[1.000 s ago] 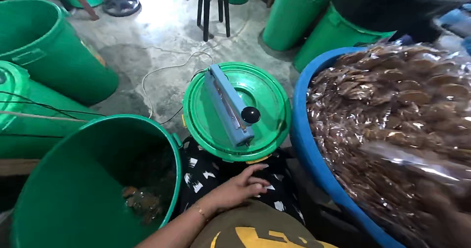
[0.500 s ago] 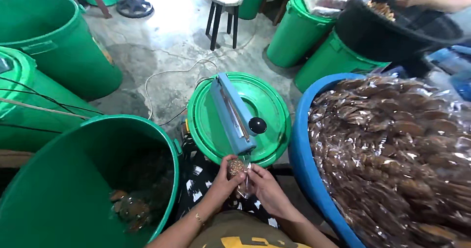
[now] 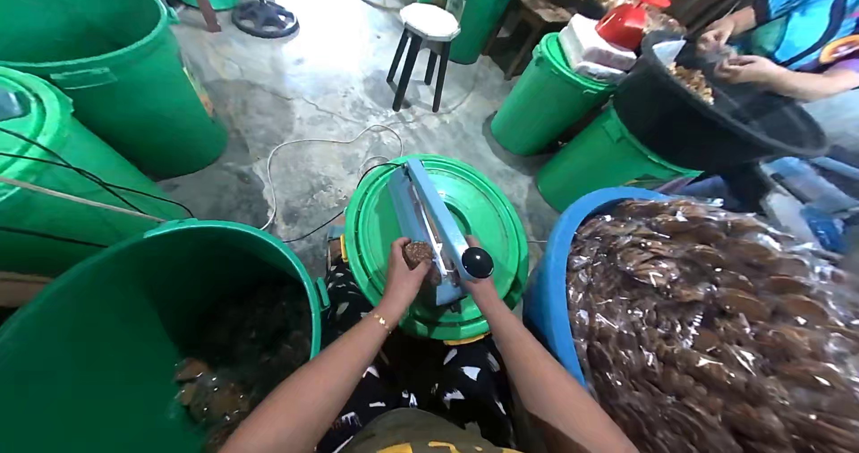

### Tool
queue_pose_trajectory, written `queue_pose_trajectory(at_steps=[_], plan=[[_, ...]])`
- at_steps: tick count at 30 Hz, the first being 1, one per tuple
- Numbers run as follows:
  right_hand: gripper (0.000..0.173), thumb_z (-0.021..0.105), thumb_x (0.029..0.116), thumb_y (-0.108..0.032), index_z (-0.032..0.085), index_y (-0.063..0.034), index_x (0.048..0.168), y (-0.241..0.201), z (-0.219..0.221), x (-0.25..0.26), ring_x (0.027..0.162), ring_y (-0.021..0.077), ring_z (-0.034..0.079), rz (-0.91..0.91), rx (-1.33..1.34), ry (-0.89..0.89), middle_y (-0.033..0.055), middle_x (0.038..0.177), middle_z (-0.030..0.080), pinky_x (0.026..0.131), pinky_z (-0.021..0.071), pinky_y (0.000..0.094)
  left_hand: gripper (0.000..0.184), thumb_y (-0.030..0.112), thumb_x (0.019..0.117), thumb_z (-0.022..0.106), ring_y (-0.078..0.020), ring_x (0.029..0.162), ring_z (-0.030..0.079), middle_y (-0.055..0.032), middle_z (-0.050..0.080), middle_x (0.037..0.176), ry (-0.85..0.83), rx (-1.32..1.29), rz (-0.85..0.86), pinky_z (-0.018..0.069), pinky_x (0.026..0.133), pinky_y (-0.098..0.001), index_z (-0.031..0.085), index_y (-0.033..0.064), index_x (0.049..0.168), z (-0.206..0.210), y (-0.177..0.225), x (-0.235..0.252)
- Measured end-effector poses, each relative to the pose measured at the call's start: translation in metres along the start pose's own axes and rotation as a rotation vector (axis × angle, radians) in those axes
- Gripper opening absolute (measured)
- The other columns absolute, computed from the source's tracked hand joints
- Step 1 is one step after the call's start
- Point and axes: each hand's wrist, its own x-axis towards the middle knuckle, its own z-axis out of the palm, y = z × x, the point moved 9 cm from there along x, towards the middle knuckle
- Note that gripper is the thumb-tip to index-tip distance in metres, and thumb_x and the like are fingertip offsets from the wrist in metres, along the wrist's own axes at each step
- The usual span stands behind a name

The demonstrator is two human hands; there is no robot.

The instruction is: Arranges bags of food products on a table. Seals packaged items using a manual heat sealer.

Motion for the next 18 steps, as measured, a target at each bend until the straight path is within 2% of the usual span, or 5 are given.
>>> queue_pose_trajectory(at_steps=[4,7,11,15,18], plan=[[0.038,0.037,0.1117,-0.018,0.051,0.0076,0.137,-0.046,-0.032,0.028,0.1,0.022,0.064,0.115,0.062,-0.231,0.0204,0.116,0.063,0.087,0.0524,0.0361,0.069,0.011,0.0966,0.065,-0.0359,0.121,0.059,-0.03,0.046,0.142,0.045,-0.039,-0.031,0.0535,0.096,-0.0467,0.027,0.0013,0.153,-0.008,0.012,0.025],[0.054,0.045,0.1095,-0.028,0.039,-0.0016,0.156,-0.088,-0.017,0.01,0.144,0.0368,0.043,-0.029,-0.327,-0.594,0.024,0.156,0.042,0.117,0.0363,0.0516,0.068,0.014,0.0987,0.064,-0.0352,0.107,0.066,-0.0314,0.045,0.14,0.075,-0.072,-0.04,0.06,0.083,-0.0445,0.026,0.001,0.153,-0.012,0.02,0.041],[0.074,0.054,0.1038,-0.024,0.014,-0.0123,0.165,-0.076,0.02,-0.01,0.15,0.0414,0.033,0.037,-0.702,-0.662,0.0219,0.164,0.029,0.114,0.0362,0.0608,0.065,0.018,0.1002,0.063,-0.0363,0.115,0.062,-0.0303,0.05,0.138,0.049,0.056,-0.03,0.054,0.095,-0.0477,0.03,0.0005,0.153,-0.016,0.024,0.053],[0.057,0.052,0.1017,-0.029,0.045,-0.0087,0.155,-0.07,0.026,-0.015,0.139,0.0381,0.05,-0.14,-0.623,-0.362,0.0209,0.155,0.046,0.104,0.0483,0.0512,0.067,0.019,0.103,0.059,-0.0343,0.105,0.066,-0.0283,0.056,0.133,0.08,0.022,-0.047,0.0556,0.089,-0.0488,0.023,0.008,0.158,-0.035,0.013,0.052],[0.054,0.055,0.0998,-0.031,0.054,-0.0086,0.148,-0.066,0.023,-0.02,0.132,0.0379,0.057,-0.221,-0.546,-0.246,0.0235,0.149,0.052,0.101,0.051,0.0508,0.056,0.02,0.1075,0.049,-0.022,0.094,0.065,-0.0217,0.059,0.123,0.111,-0.076,-0.129,0.0558,0.08,-0.0385,0.024,0.0055,0.155,-0.036,-0.006,0.054]])
